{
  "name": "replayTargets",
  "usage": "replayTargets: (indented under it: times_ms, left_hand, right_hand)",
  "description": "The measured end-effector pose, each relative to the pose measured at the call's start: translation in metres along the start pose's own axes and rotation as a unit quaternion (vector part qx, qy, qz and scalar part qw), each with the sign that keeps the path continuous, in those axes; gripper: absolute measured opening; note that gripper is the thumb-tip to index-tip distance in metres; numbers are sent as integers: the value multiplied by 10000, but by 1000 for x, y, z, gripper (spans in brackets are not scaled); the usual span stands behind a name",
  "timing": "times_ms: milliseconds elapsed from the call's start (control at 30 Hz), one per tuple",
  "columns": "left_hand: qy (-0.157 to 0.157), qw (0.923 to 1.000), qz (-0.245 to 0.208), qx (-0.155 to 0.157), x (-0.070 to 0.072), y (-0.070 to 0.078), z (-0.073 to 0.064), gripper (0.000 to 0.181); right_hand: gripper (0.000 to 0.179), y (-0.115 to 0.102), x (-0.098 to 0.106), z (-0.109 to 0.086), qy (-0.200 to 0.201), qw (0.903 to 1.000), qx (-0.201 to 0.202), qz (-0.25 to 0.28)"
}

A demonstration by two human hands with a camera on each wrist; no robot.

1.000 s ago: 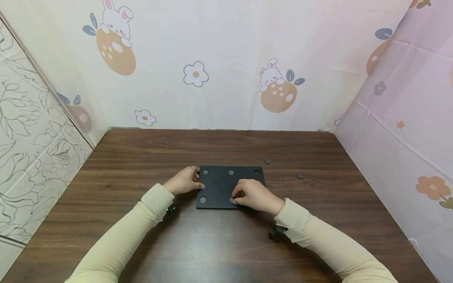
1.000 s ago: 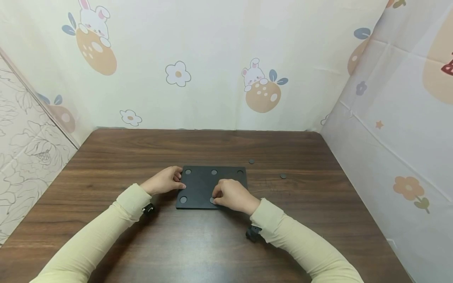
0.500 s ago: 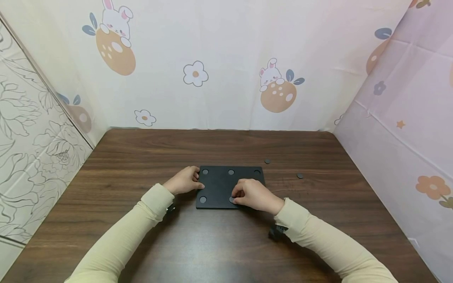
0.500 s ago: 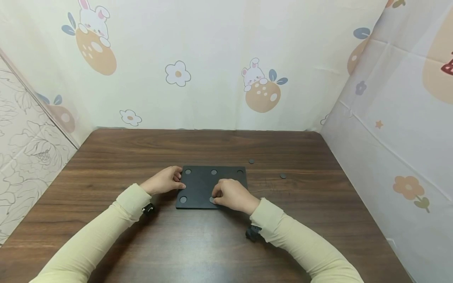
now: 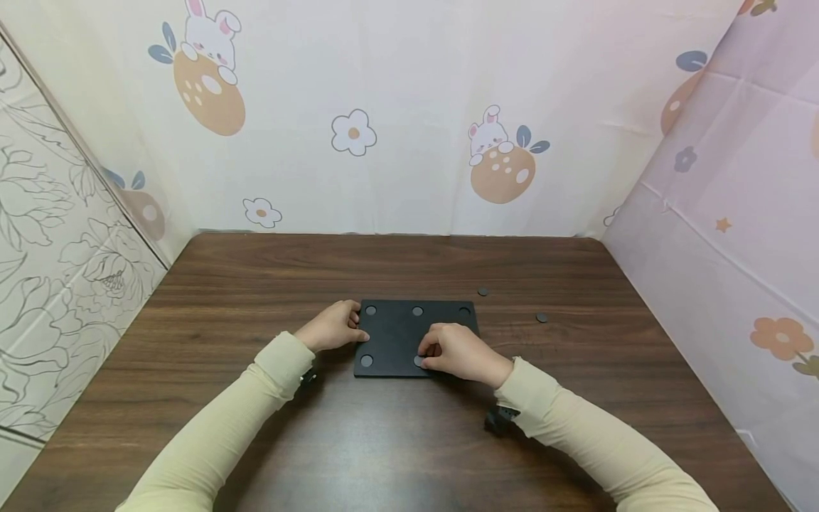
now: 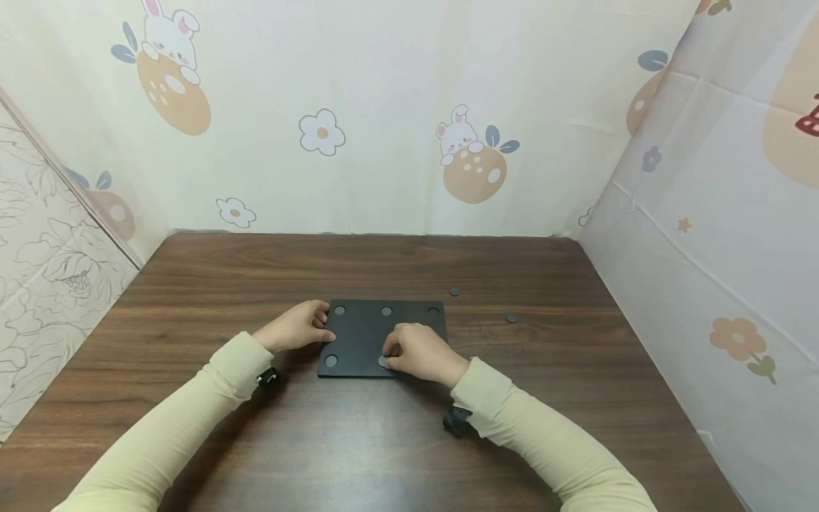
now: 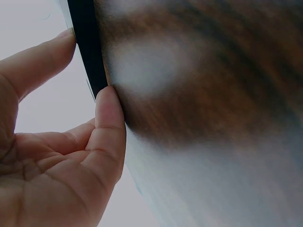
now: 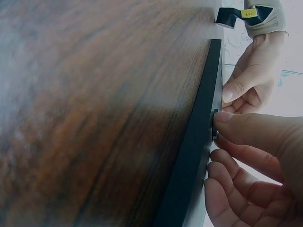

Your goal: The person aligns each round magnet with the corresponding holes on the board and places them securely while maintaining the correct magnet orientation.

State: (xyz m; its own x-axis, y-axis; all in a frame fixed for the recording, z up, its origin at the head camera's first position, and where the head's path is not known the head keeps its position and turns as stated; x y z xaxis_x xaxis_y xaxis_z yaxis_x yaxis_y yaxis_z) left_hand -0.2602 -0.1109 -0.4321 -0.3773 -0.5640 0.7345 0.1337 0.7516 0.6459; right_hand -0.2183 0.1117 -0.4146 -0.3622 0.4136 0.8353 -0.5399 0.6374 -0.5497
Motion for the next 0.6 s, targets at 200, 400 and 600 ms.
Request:
replayTargets:
  times_ms: [200,400,600]
  left_hand:
    - [4,10000,-9,-9,0,0,0,70]
    - [-7,10000,-74,28,0,0,-1,70]
    - [-10,10000,-81,29,1,1,-2,70]
  right_hand:
    - [10,0,0,0,-14,10000,-16,-32]
    - [10,-1,1,0,-8,10000,-15,-59]
    - [12,-2,3,0,51,9998,42,-189]
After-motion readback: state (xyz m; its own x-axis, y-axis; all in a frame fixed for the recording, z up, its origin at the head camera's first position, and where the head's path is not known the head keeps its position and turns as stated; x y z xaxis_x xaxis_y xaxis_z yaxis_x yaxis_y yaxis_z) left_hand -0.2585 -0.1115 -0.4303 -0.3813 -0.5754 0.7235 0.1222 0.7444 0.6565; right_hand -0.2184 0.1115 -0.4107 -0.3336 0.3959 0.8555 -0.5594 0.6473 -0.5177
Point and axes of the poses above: each hand's wrist, its own z-axis towards the middle knuckle, its own x-axis out of the back of the hand, y = z × x, the point moved 5 cm from there along z, towards the middle knuckle, and after that the axes turned 1 degree about z, right-handed, at the moved point
